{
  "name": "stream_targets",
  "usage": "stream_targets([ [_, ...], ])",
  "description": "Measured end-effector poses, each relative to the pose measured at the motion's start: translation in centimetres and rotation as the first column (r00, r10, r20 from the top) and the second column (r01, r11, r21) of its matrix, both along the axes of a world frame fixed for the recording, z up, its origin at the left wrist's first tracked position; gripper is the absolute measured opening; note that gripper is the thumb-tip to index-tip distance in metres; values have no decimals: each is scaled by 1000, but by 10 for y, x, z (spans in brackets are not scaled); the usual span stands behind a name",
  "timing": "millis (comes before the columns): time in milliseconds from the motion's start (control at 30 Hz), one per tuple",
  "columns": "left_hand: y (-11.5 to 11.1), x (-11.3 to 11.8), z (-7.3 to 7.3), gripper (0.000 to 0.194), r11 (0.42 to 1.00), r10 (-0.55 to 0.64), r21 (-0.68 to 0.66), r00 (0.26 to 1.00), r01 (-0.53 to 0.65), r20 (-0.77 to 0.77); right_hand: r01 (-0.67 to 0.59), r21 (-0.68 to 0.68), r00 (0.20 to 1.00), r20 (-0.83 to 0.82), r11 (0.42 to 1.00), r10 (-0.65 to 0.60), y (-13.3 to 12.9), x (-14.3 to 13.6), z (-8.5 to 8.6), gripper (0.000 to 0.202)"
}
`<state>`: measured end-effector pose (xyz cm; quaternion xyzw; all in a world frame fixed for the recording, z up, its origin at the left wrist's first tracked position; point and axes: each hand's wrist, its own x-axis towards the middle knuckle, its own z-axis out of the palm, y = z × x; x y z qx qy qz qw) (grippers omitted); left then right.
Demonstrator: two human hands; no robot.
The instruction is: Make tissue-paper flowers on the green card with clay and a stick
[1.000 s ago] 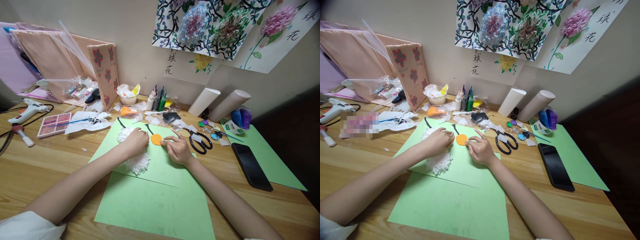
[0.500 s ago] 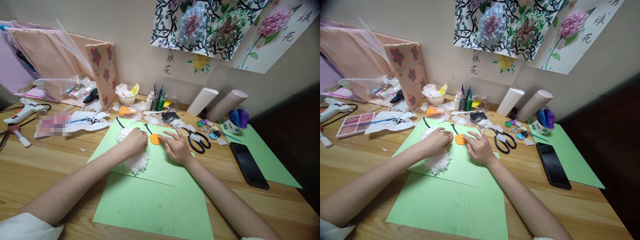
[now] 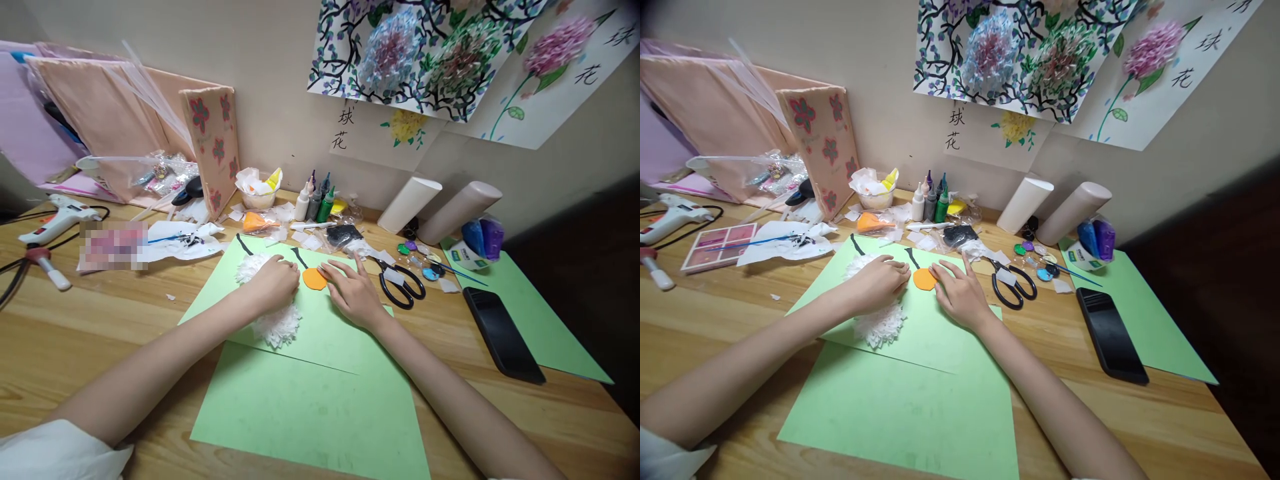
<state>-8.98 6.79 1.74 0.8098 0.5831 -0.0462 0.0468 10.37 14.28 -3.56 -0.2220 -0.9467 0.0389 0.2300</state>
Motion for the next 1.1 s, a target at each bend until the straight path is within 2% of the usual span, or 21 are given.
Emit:
stream_targets([
  [133, 0, 0, 0, 23, 1000, 0, 1, 1000, 0, 5, 22, 10, 999, -29, 1000, -22, 1, 1, -1, 38],
  [300, -1, 0, 1, 24, 1000, 4, -7, 1000, -4, 7, -78, -81, 991, 105, 994, 87, 2, 0, 1, 57],
  [533, -2, 0, 5, 24, 1000, 5, -5, 1000, -5, -1, 19, -103, 998, 65, 995, -12, 0, -2, 0, 41],
  [700, -1, 0, 4, 24, 1000, 3, 9, 1000, -3, 0, -60, -139, 997, -53, 988, 53, 2, 2, 0, 40],
  [800, -3, 3, 3, 25, 1000, -15, 24, 1000, 15, -27, -77, -222, 992, -111, 972, 53, 2, 3, -1, 35],
  [933, -13, 11, 5, 25, 999, -16, 28, 997, 18, -78, -31, -412, 994, -109, 910, -16, -5, 8, 1, 38],
  [1100, -26, 21, 13, 25, 999, -45, -9, 990, 44, -132, -10, -463, 999, -31, 886, -5, -23, 19, 9, 48],
])
